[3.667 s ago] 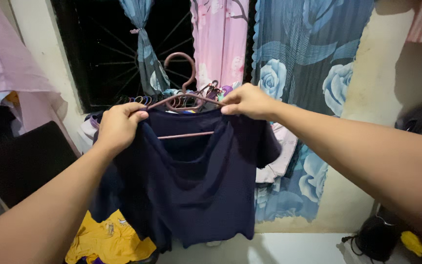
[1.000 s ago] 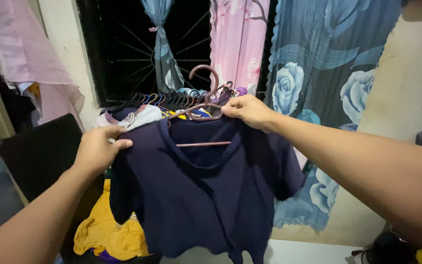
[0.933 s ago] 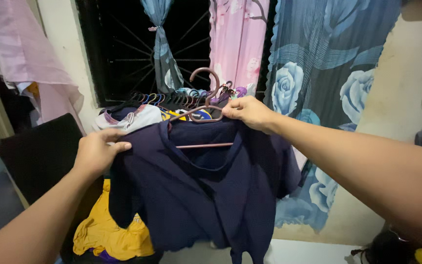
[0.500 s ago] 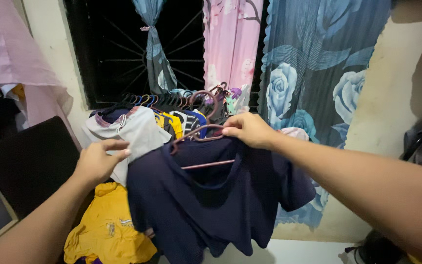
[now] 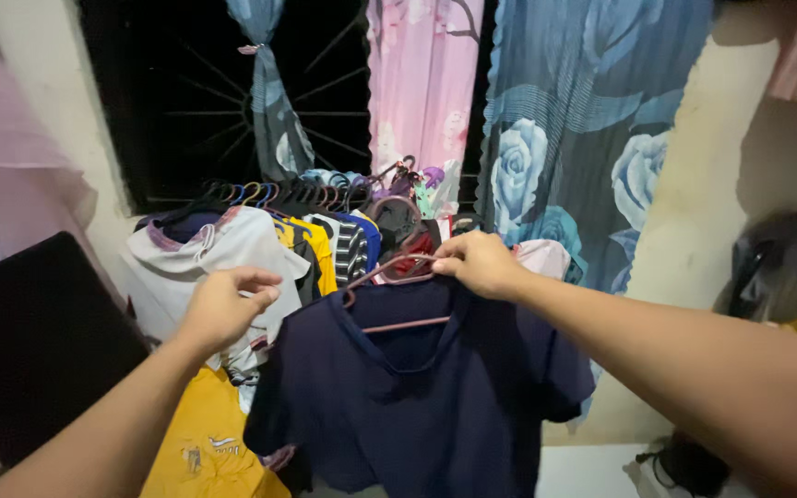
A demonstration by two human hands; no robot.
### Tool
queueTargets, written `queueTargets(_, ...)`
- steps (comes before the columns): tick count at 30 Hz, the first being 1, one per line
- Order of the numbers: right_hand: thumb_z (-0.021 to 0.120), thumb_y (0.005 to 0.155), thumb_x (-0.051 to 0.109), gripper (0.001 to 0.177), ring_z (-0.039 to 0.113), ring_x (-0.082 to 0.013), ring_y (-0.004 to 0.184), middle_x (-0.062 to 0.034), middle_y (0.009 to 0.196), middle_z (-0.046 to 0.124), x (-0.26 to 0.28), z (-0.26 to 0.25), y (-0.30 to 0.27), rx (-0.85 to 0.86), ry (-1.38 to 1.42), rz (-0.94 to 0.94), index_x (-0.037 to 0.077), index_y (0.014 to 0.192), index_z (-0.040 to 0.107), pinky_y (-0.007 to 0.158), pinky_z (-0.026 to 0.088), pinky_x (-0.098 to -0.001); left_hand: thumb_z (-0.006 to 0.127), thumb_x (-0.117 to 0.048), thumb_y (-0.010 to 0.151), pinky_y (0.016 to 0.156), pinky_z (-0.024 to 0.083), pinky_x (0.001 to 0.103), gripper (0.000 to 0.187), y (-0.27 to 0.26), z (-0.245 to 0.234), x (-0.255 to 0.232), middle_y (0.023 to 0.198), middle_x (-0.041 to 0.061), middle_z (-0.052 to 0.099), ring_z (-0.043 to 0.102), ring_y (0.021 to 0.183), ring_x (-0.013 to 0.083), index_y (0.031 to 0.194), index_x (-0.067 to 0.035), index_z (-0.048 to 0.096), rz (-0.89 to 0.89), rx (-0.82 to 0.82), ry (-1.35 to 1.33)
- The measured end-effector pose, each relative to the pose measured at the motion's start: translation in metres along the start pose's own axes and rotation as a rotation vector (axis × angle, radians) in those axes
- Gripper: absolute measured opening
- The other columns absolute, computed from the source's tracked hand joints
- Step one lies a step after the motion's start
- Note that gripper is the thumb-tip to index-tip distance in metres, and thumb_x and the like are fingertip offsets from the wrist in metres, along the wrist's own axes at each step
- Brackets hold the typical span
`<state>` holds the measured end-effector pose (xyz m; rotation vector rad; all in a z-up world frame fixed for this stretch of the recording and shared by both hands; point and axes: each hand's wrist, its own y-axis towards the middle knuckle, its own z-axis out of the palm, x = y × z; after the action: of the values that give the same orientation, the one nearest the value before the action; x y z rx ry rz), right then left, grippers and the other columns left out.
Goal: The person hangs several pieces of clothing onto a clothes rack. They pick up a white top, a pink patterned top, a dark blue top, and a yellow t-shirt, placing each onto a hanger and arranging them on the rack.
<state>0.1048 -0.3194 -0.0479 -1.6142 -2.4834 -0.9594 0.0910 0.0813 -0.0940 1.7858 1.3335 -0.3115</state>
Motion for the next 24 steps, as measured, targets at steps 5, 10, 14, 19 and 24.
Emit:
queueTargets(5,0.076,0.083,0.03,0.024,0.076,-0.0253,0.085,-0.0095,0.092,0.079,-0.038,0.003,0.006,-0.089,-0.051,0.061,0.015,0.101,0.081,0.078,0.057,-0.039,0.075,-0.02,0.085,0.074,0.057,0.032,0.025,0.014,0.02,-0.004,0.092,0.01,0.081,0.076,0.077,0.0167,0.108,-0.01,0.08,0.04,-0.006,0.016)
queueTargets(10,0.077,0.084,0.032,0.023,0.076,-0.0283,0.086,-0.0107,0.091,0.078,-0.071,-0.004,0.009,-0.072,-0.162,0.147,0.017,0.1,0.081,0.078,0.057,-0.0411,0.073,-0.019,0.086,0.072,0.057,0.034,0.024,0.042,0.06,-0.022,0.094,0.009,0.081,0.076,0.077,0.019,0.107,-0.01,0.08,0.059,0.053,-0.101)
queueTargets(14,0.076,0.085,0.032,0.021,0.075,-0.0269,0.087,-0.0089,0.092,0.079,-0.096,0.002,0.024,-0.071,-0.181,0.218,0.019,0.1,0.082,0.079,0.056,-0.0412,0.075,-0.021,0.084,0.075,0.058,0.032,0.025,0.073,0.1,-0.037,0.092,0.009,0.081,0.077,0.078,0.0191,0.106,-0.011,0.08,0.223,0.143,-0.072)
queueTargets(19,0.075,0.085,0.029,0.02,0.075,-0.0251,0.088,-0.0082,0.091,0.079,-0.14,0.011,0.063,-0.06,-0.104,0.314,0.02,0.101,0.082,0.08,0.056,-0.0397,0.076,-0.021,0.081,0.079,0.057,0.033,0.024,0.124,0.146,-0.044,0.092,0.009,0.08,0.076,0.086,0.0178,0.103,-0.012,0.081,0.28,0.122,-0.071)
queueTargets(24,0.073,0.087,0.031,0.02,0.076,-0.0268,0.089,-0.0094,0.092,0.079,-0.206,0.026,0.124,-0.022,-0.102,0.305,0.019,0.1,0.081,0.082,0.056,-0.0406,0.076,-0.021,0.081,0.08,0.057,0.033,0.024,0.196,0.193,-0.032,0.092,0.009,0.08,0.077,0.086,0.0181,0.103,-0.012,0.081,0.209,0.138,-0.056)
